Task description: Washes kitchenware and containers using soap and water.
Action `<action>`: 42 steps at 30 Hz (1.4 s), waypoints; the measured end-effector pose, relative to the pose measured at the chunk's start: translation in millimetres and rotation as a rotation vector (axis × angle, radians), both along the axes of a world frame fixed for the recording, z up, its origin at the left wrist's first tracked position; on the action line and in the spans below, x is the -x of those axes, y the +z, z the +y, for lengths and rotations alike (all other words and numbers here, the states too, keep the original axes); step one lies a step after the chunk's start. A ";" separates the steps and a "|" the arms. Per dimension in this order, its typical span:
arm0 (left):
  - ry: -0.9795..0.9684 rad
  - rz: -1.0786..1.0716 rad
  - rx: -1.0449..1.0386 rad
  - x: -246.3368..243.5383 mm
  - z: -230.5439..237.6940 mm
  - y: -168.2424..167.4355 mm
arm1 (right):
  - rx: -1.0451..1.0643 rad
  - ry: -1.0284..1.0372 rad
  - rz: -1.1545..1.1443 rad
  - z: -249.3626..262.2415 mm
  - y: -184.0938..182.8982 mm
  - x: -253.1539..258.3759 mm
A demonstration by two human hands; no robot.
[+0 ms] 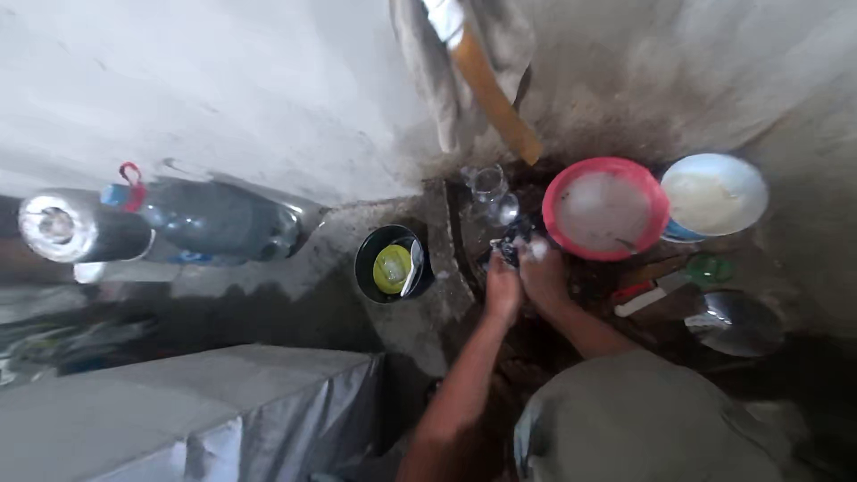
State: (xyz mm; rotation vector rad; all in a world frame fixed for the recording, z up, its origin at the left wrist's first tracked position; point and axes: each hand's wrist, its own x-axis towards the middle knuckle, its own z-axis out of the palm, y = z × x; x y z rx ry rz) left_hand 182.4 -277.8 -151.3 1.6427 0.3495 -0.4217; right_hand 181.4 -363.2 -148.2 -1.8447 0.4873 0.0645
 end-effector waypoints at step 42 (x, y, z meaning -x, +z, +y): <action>-0.165 0.295 -0.096 -32.4 31.4 -180.8 | -0.112 -0.172 0.026 -115.7 -29.6 -48.2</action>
